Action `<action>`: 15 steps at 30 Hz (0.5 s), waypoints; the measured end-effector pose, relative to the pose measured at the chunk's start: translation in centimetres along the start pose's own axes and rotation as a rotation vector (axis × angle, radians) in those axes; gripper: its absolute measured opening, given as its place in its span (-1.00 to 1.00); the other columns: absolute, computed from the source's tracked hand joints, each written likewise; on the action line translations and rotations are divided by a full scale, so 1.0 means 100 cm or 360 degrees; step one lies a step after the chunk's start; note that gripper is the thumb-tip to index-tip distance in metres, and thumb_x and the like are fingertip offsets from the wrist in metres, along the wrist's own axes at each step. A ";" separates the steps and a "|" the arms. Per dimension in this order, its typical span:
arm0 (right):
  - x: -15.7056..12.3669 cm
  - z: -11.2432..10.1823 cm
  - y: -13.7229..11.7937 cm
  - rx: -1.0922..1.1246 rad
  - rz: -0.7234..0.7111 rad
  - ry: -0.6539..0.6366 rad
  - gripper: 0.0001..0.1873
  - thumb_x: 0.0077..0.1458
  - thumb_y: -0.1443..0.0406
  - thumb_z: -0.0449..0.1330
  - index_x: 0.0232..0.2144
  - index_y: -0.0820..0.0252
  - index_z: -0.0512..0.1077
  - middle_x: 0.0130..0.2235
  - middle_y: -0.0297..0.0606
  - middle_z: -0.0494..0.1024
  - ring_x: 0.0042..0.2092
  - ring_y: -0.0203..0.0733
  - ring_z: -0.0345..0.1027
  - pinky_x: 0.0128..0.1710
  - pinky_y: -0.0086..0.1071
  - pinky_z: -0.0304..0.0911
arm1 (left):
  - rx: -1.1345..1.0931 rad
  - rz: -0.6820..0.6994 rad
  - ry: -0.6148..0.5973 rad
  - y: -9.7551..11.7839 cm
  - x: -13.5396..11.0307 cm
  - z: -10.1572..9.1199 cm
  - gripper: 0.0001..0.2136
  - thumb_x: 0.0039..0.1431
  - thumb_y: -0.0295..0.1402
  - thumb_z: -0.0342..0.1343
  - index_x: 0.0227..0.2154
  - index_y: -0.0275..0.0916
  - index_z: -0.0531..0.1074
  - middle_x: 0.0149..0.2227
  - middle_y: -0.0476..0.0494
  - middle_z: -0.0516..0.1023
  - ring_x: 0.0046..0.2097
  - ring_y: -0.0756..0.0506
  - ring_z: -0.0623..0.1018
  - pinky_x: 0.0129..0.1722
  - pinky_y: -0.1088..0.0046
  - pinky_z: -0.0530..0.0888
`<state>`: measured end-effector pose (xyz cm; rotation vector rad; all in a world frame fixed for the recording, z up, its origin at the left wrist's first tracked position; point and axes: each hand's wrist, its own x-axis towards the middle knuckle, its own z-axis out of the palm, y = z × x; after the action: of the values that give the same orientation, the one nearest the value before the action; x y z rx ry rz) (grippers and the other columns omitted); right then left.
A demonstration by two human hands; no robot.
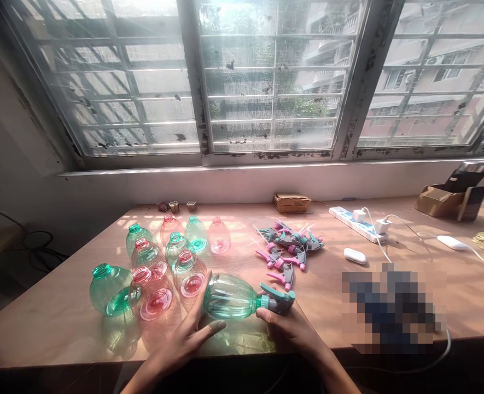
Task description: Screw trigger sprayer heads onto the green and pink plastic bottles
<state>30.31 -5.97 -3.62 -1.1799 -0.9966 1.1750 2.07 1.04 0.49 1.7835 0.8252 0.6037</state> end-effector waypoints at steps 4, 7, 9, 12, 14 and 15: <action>0.001 0.002 -0.002 0.0078 0.0079 -0.0049 -0.42 -0.01 -0.09 0.57 -0.10 0.12 0.57 -0.36 -0.30 0.63 -0.50 -0.19 0.42 -0.48 -0.29 0.34 | -0.0001 -0.0051 -0.0022 0.003 0.000 -0.001 0.00 0.38 -0.02 0.23 0.61 -0.04 -0.35 0.65 -0.02 -0.42 0.63 -0.28 -0.39 0.58 0.00 -0.27; 0.001 0.004 -0.004 0.0115 0.0038 -0.0061 -0.44 0.01 -0.11 0.55 -0.17 0.13 0.53 -0.41 -0.32 0.63 -0.54 -0.22 0.38 -0.49 -0.31 0.30 | -0.0067 -0.0025 -0.0011 0.003 0.000 0.001 -0.01 0.37 -0.07 0.25 0.61 -0.04 -0.31 0.66 -0.05 -0.36 0.64 -0.31 -0.29 0.59 -0.02 -0.22; 0.001 0.004 -0.005 0.0122 0.0001 -0.0053 -0.44 0.03 -0.11 0.54 -0.18 0.13 0.51 -0.43 -0.33 0.63 -0.52 -0.23 0.38 -0.46 -0.33 0.30 | -0.0167 0.0005 -0.0001 0.003 0.000 0.003 0.02 0.35 -0.11 0.29 0.61 -0.05 -0.31 0.66 -0.11 -0.30 0.64 -0.34 -0.17 0.60 -0.04 -0.11; 0.002 0.003 -0.005 0.0127 -0.0037 -0.0040 -0.46 0.04 -0.10 0.54 -0.19 0.13 0.49 -0.43 -0.32 0.64 -0.48 -0.20 0.41 -0.39 -0.32 0.32 | -0.0215 0.0023 0.0006 0.004 -0.001 0.004 0.04 0.33 -0.13 0.31 0.61 -0.09 -0.32 0.66 -0.16 -0.26 0.64 -0.36 -0.12 0.60 -0.03 -0.04; 0.002 0.003 -0.005 0.0130 -0.0038 -0.0044 -0.46 0.05 -0.11 0.53 -0.19 0.12 0.49 -0.43 -0.32 0.64 -0.50 -0.20 0.40 -0.41 -0.31 0.31 | -0.0167 0.0000 -0.0020 0.005 -0.001 0.003 0.04 0.32 -0.13 0.33 0.61 -0.11 -0.26 0.66 -0.15 -0.27 0.64 -0.35 -0.17 0.60 -0.02 -0.07; 0.002 0.003 -0.005 0.0131 -0.0032 -0.0046 -0.45 0.05 -0.11 0.53 -0.18 0.12 0.49 -0.43 -0.33 0.63 -0.52 -0.20 0.39 -0.44 -0.31 0.29 | -0.0140 -0.0021 -0.0037 0.005 -0.002 0.002 0.04 0.30 -0.12 0.35 0.61 -0.12 -0.24 0.66 -0.14 -0.29 0.64 -0.34 -0.20 0.61 -0.01 -0.10</action>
<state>30.13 -5.70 -3.09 -1.0882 -0.9705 1.2088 2.26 0.64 0.91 1.7014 0.7824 0.6005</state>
